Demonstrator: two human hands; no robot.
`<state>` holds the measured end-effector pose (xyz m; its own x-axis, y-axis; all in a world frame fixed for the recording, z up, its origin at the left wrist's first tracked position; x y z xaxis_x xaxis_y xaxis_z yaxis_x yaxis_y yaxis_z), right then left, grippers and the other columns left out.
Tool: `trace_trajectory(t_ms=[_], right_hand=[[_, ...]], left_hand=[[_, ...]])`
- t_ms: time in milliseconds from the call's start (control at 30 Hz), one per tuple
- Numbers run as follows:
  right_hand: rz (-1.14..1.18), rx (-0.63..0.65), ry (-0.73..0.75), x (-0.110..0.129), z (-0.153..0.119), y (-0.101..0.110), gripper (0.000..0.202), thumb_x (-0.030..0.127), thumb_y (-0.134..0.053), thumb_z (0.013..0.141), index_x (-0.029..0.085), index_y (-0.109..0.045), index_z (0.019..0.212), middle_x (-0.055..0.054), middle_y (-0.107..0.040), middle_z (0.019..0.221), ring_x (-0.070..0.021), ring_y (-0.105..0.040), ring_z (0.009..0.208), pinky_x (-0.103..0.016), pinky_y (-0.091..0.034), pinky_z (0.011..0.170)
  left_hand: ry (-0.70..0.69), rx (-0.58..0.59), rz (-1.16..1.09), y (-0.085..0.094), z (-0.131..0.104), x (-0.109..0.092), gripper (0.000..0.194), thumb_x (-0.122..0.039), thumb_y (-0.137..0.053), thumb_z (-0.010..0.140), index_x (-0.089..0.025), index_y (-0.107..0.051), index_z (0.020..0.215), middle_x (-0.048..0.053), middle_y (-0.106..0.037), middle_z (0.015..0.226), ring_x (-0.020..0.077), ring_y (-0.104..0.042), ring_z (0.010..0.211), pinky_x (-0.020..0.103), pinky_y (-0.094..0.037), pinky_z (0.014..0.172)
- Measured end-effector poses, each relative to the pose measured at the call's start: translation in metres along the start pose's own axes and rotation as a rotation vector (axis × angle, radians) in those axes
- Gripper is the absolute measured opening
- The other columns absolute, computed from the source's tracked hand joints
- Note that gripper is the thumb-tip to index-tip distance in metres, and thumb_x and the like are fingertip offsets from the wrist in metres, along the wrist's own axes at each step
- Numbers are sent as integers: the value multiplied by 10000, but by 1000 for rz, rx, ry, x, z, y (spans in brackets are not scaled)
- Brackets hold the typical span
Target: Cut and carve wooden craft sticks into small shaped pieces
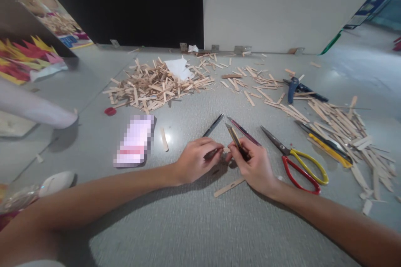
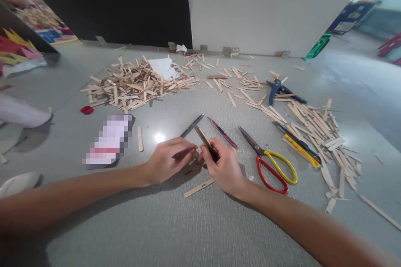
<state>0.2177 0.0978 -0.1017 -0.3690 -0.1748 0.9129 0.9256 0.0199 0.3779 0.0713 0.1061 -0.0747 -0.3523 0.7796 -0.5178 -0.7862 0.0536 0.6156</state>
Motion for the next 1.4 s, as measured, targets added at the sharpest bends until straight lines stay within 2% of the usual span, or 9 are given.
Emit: trace_trajectory(t_ms=[233,367,700,967,1233,1400], right_hand=[[-14,8,29,1,-1,-1,254,382,-591,1024,242,-621,815,-25,-756,672,-165,-620,534,-287,-461,535],[-28,17,30,2,0,-2,255,379,-585,1024,240,-634,815,-23,-755,669,-165,-609,529,-291,-447,534],[6,42,21,1,3,-4,219,384,-585,1010,240,-641,854,-43,-794,720,-200,-707,600,-305,-505,572],[116,37,-30,-5,6,-5,207,394,-604,999,239,-619,862,-53,-799,740,-225,-760,671,-315,-549,607],[168,16,-55,-8,11,-2,252,450,-631,991,239,-596,858,-50,-785,706,-218,-761,665,-311,-556,604],[135,-9,-44,-7,9,1,235,437,-620,998,232,-604,883,-38,-769,663,-183,-663,575,-298,-497,540]], left_hand=[[-169,-16,203,1,-6,-16,178,-146,-527,1087,-178,-678,1000,51,-819,851,171,-769,686,266,-614,640],[-200,-38,265,1,-8,-18,177,-137,-504,1091,-183,-631,976,39,-786,784,172,-743,629,268,-592,600],[-170,1,250,-3,-10,-14,193,-138,-454,1108,-187,-591,981,43,-735,776,168,-706,627,267,-588,591],[-164,47,220,-7,-10,-10,216,-144,-393,1129,-183,-579,1027,51,-704,800,189,-688,678,300,-591,626],[-119,89,180,-10,-9,-2,224,-173,-368,1143,-185,-578,1066,65,-706,865,203,-691,743,327,-600,675],[-49,105,145,-11,-9,6,209,-207,-371,1146,-196,-572,1092,67,-716,909,202,-706,796,337,-611,723]])
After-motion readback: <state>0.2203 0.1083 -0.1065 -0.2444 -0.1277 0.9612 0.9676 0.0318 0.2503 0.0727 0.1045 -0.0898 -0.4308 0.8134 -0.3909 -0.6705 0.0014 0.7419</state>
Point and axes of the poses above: each hand's wrist, its own z-axis towards the middle knuckle, its own y-axis out of the back of the hand, x = y × z, the point moved 9 cm from there along z, towards the middle knuckle
